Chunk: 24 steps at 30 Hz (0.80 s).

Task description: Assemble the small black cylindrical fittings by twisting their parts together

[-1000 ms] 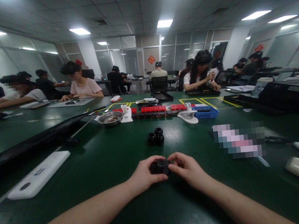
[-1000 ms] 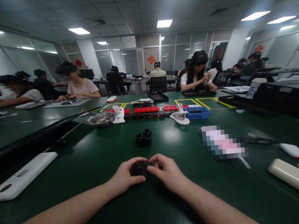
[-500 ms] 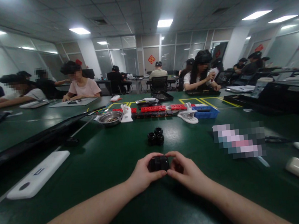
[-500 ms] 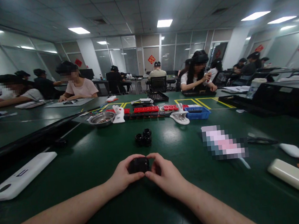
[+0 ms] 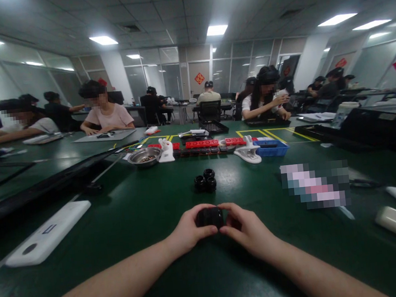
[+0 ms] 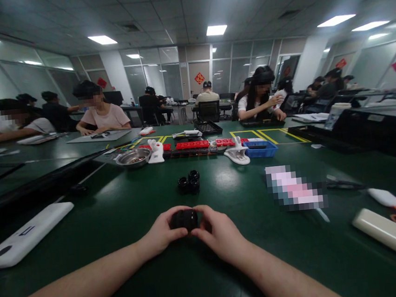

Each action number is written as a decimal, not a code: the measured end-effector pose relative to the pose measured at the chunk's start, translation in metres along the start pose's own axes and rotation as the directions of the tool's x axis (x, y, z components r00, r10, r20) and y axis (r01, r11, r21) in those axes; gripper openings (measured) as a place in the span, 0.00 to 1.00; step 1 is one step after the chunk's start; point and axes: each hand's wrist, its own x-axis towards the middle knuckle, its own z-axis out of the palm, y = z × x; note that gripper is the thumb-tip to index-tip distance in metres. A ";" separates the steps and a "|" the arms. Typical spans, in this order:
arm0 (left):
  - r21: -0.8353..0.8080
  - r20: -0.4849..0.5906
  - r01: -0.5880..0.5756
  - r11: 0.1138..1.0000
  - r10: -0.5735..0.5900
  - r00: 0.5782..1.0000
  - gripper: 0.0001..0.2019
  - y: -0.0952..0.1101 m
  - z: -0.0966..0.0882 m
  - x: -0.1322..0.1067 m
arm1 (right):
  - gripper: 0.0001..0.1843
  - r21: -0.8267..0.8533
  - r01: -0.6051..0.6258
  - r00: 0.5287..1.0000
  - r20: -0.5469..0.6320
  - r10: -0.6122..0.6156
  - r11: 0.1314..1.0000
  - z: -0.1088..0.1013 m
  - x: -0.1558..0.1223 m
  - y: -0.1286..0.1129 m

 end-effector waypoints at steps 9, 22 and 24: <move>0.220 -0.039 -0.049 0.974 0.059 0.997 0.24 0.013 0.002 -0.007 | 0.20 0.242 -0.174 0.985 0.052 0.167 0.954 0.004 0.006 0.012; 0.101 -0.024 -0.039 0.994 0.042 0.999 0.23 0.008 0.001 -0.004 | 0.20 0.130 0.023 0.999 -0.030 -0.019 0.991 -0.001 0.001 0.002; 0.174 -0.034 -0.053 0.983 0.059 0.998 0.24 0.011 0.001 -0.005 | 0.15 0.190 -0.045 0.997 -0.060 0.058 0.981 0.001 0.003 0.006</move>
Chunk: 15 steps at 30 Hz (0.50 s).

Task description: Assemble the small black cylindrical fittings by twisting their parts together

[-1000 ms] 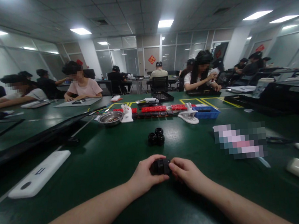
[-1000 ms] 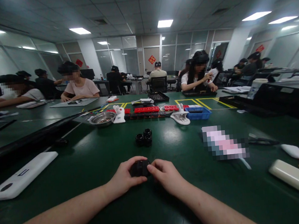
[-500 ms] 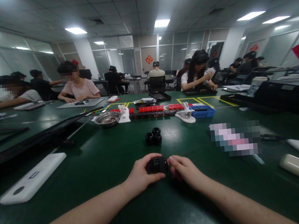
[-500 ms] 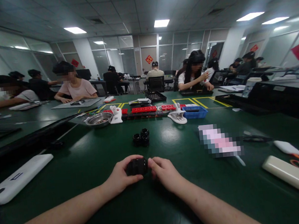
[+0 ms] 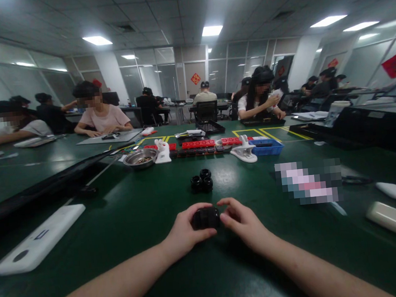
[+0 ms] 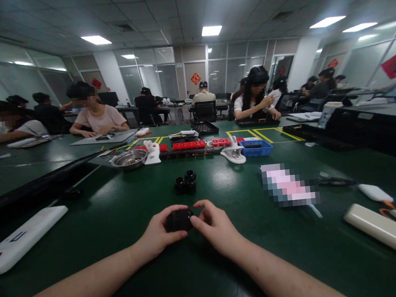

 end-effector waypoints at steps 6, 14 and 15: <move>0.145 0.027 -0.016 0.989 0.012 1.000 0.26 -0.001 0.000 -0.001 | 0.18 0.023 -0.149 0.984 0.100 0.146 0.989 0.003 0.004 0.007; 0.014 0.115 -0.023 1.000 0.022 0.993 0.23 -0.006 -0.002 0.004 | 0.15 -0.230 0.135 0.991 0.030 -0.131 0.964 -0.003 -0.003 -0.007; 0.032 0.120 -0.044 0.999 0.040 0.992 0.23 -0.006 -0.002 0.004 | 0.15 -0.245 0.181 0.983 0.011 -0.184 0.952 -0.003 -0.003 -0.007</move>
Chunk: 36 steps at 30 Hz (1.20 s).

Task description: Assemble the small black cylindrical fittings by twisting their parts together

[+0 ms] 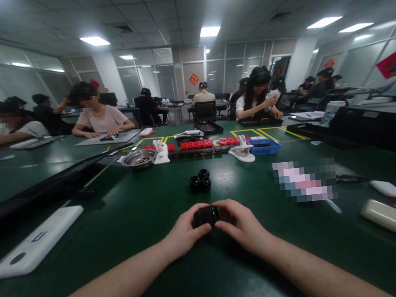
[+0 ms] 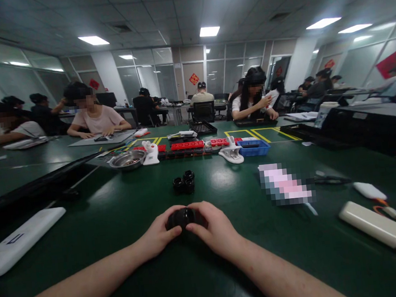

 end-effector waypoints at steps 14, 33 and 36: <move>0.555 0.038 0.028 0.831 -0.059 0.998 0.22 0.008 -0.004 -0.001 | 0.19 -0.204 0.028 0.990 0.142 0.001 0.979 -0.002 0.001 -0.001; 0.483 -0.006 0.136 0.865 -0.152 0.988 0.22 0.033 -0.014 -0.011 | 0.22 -0.042 -0.089 0.996 0.018 0.089 0.995 0.009 -0.003 0.001; 0.501 -0.098 0.247 0.830 -0.229 0.969 0.22 0.021 -0.035 -0.022 | 0.21 -0.005 -0.084 0.996 0.007 0.084 0.996 0.006 -0.003 0.004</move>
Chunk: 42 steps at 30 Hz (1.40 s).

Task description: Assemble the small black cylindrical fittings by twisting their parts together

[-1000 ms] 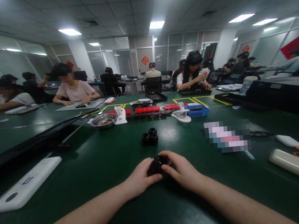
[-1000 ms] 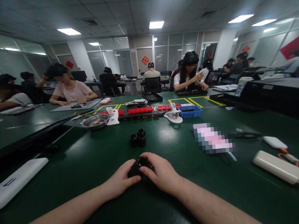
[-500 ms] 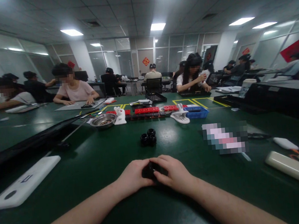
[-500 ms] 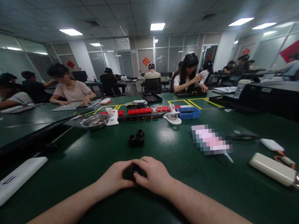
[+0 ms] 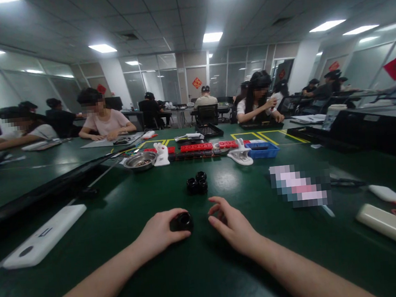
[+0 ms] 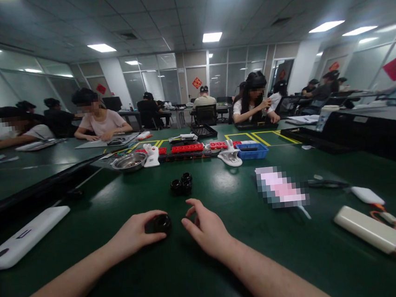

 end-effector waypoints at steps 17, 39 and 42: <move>0.312 -0.606 0.579 0.753 -0.312 0.732 0.39 -0.110 -0.083 -0.013 | 0.19 0.008 0.019 1.000 0.002 -0.019 1.000 0.004 0.004 0.003; 0.501 -0.010 0.291 0.815 -0.331 0.943 0.30 0.039 -0.024 0.196 | 0.15 0.000 0.026 0.986 -0.166 -0.025 1.000 -0.013 0.008 0.009; 0.520 0.061 0.258 0.815 -0.336 0.940 0.25 0.042 -0.018 0.205 | 0.14 -0.003 0.040 0.978 -0.203 -0.040 0.999 -0.016 0.008 0.008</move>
